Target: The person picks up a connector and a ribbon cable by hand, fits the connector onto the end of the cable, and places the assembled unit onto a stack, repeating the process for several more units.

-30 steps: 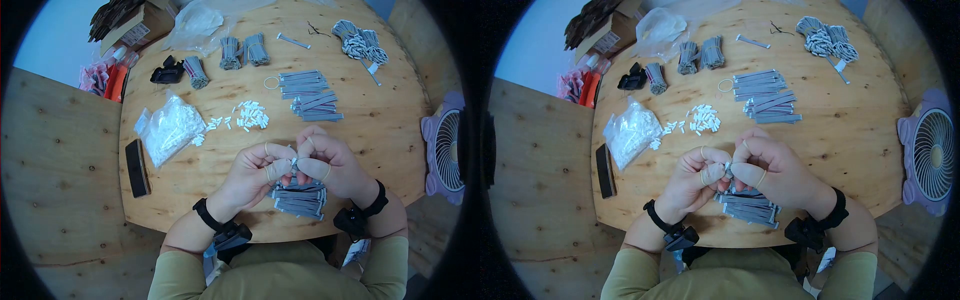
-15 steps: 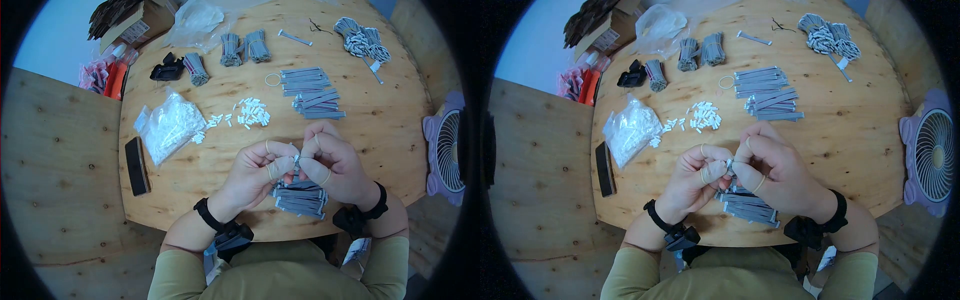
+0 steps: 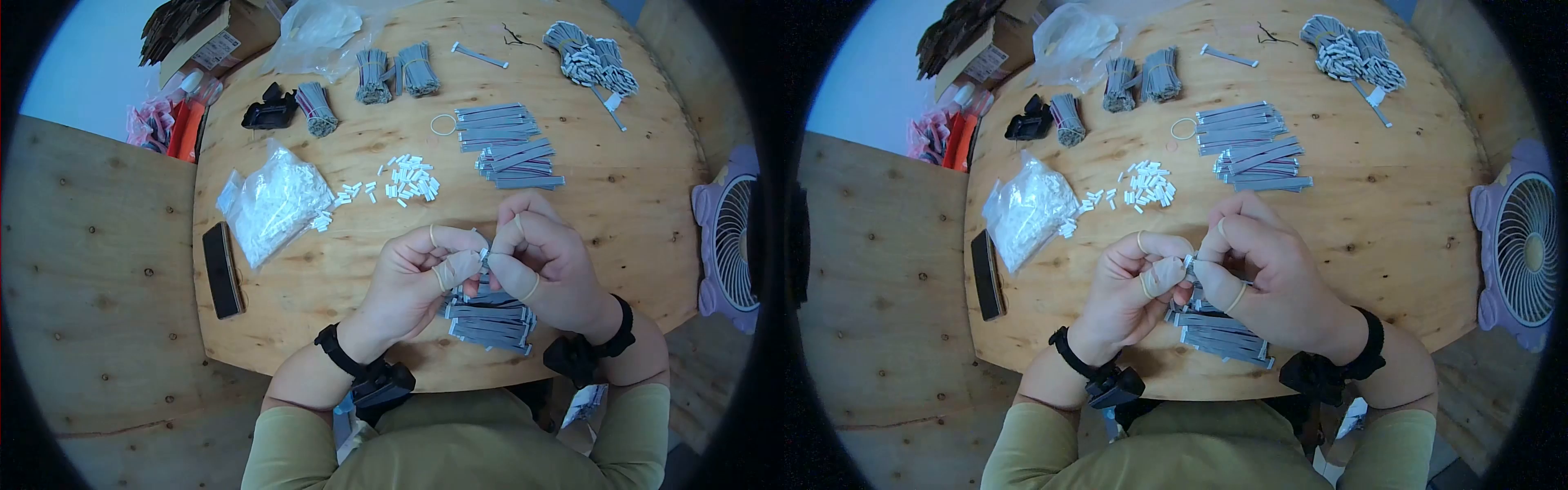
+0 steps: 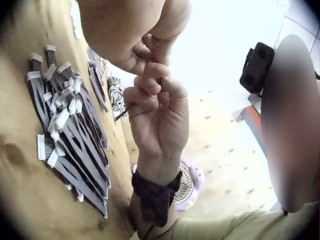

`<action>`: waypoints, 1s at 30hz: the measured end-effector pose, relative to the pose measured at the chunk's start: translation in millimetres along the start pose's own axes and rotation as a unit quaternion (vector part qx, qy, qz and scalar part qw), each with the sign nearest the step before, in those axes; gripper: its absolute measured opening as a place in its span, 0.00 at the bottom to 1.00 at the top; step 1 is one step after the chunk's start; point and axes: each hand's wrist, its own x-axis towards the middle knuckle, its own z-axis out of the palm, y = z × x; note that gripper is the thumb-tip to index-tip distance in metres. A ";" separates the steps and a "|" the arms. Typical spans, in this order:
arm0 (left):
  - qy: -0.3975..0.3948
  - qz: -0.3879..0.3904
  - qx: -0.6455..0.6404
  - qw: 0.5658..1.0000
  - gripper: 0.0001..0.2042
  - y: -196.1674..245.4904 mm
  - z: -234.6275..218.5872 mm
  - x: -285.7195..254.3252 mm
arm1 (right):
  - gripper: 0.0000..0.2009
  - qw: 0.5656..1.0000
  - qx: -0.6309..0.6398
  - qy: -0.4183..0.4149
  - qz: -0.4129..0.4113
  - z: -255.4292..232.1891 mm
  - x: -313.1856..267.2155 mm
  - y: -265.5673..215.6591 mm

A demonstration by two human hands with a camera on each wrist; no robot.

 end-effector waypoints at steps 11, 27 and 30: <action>-0.033 -0.017 -0.054 0.998 0.08 0.3 -0.4 0.5 | 0.04 0.999 0.001 0.037 -0.008 4.5 -1.6 2.0; -0.023 0.008 -0.016 1.000 0.07 -1.8 -1.5 0.5 | 0.04 0.999 -0.022 0.035 -0.025 3.9 -0.8 4.3; -0.010 0.015 0.004 1.000 0.07 -2.9 -1.8 0.0 | 0.04 0.999 -0.033 0.022 -0.018 1.5 -0.2 2.7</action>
